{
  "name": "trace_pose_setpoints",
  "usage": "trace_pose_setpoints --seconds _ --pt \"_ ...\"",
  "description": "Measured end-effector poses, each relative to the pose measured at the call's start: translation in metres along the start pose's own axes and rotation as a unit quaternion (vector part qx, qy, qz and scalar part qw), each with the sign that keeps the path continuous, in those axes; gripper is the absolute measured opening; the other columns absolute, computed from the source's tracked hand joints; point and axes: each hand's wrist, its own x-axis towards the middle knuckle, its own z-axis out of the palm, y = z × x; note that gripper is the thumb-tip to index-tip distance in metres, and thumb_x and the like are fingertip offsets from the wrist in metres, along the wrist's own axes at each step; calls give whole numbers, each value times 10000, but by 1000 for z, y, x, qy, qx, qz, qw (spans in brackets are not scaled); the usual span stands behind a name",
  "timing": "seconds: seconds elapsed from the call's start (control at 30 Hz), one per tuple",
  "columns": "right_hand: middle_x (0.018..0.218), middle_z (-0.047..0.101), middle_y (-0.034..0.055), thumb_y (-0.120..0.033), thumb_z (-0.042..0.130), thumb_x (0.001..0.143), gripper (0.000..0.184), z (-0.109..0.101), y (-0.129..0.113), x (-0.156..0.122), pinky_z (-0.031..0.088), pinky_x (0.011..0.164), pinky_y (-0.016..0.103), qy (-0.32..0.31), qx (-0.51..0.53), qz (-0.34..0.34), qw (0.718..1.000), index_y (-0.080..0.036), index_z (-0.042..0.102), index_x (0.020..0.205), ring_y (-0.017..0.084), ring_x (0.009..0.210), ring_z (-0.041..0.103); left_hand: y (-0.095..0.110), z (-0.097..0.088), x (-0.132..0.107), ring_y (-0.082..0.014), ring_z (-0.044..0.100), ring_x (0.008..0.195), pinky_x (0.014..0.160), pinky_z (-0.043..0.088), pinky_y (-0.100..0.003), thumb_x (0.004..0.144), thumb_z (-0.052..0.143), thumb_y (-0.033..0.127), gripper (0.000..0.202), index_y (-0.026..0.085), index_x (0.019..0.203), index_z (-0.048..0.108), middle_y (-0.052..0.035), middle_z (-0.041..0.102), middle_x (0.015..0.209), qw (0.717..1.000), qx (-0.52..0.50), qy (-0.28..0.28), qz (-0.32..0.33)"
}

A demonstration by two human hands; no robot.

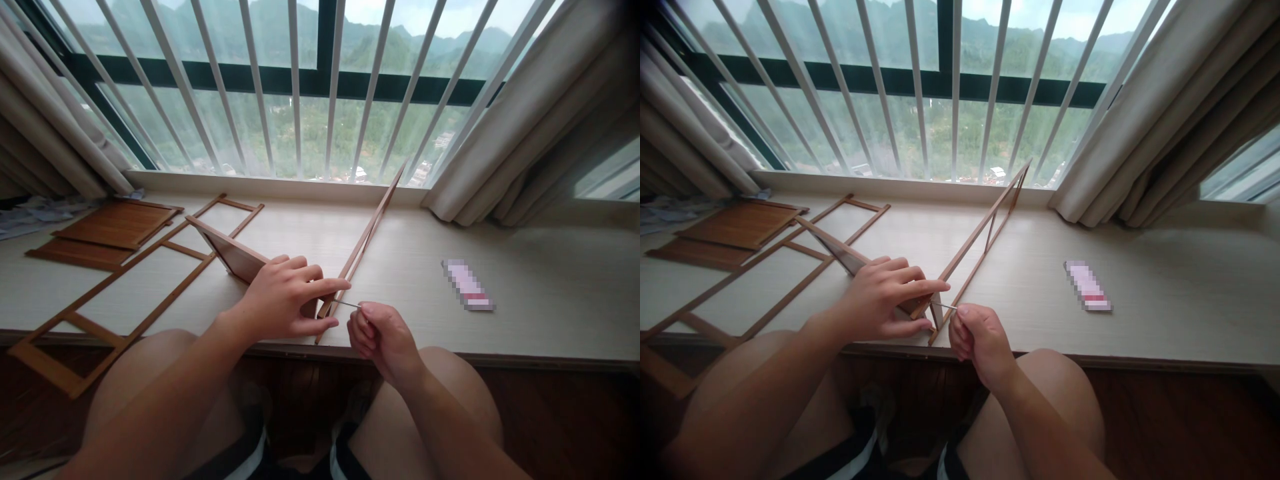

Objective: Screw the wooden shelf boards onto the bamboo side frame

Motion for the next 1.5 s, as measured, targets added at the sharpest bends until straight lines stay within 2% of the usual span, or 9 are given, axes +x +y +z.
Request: trace_pose_setpoints --seconds 0.07,0.13,0.27,0.37,0.47,0.93,1.2,1.37,1.5 --pt "514 444 -29 -414 530 959 405 -3 1 -1 335 447 242 43 -122 -56 990 -189 496 624 104 459 402 0 0 0 -196 542 862 764 344 -364 878 478 665 543 376 1327 577 -23 671 956 1000 1 3 1" --pt "574 525 -8 -386 522 975 362 -5 -2 -3 388 513 255 72 -256 -116 957 -185 559 677 116 517 471 0 0 0 -193 542 856 760 345 -360 878 483 661 540 371 1322 584 -26 671 948 1000 1 7 2" --pt "726 637 21 -246 533 973 165 -10 -11 -8 453 639 285 72 -466 -256 844 -201 657 873 149 655 578 0 1 0 -192 540 854 757 343 -360 874 490 663 543 373 1324 583 -24 670 946 1000 1 8 3" --pt "860 685 51 -132 553 942 170 -12 -15 -10 483 715 306 48 -531 -340 775 -210 667 1040 174 771 628 0 1 0 -196 540 866 767 342 -367 876 481 669 545 387 1333 570 -16 669 957 1000 0 4 0" --pt "913 702 72 -88 567 920 285 -14 -17 -11 500 718 325 31 -547 -377 746 -220 664 1153 195 801 642 0 1 0 -197 540 867 771 344 -367 878 475 671 548 388 1338 565 -15 668 960 1000 -1 3 0" --pt "927 687 70 -58 610 887 490 -24 -15 -5 496 652 324 10 -533 -429 729 -310 642 1306 183 771 604 1 1 0 -200 542 872 767 338 -362 887 467 660 525 388 1324 573 -12 670 954 1000 1 6 1" --pt "960 693 74 -75 616 899 343 -23 -16 -1 519 758 345 26 -524 -390 757 -251 692 1183 198 862 634 0 1 0 -201 538 870 766 328 -364 889 452 672 535 391 1330 563 -7 663 951 1000 8 6 4" --pt "881 657 65 -101 594 920 175 -22 -17 -1 494 731 328 -1 -543 -342 766 -201 708 1008 182 811 615 0 1 0 -203 538 870 765 329 -362 885 451 680 538 400 1333 556 -2 662 949 1000 8 3 2" --pt "882 646 63 -128 584 938 165 -25 -19 1 489 737 316 -20 -551 -331 766 -193 704 1030 176 811 613 0 2 0 -203 535 870 765 329 -361 884 455 679 545 392 1335 557 -8 661 946 1000 6 7 5"
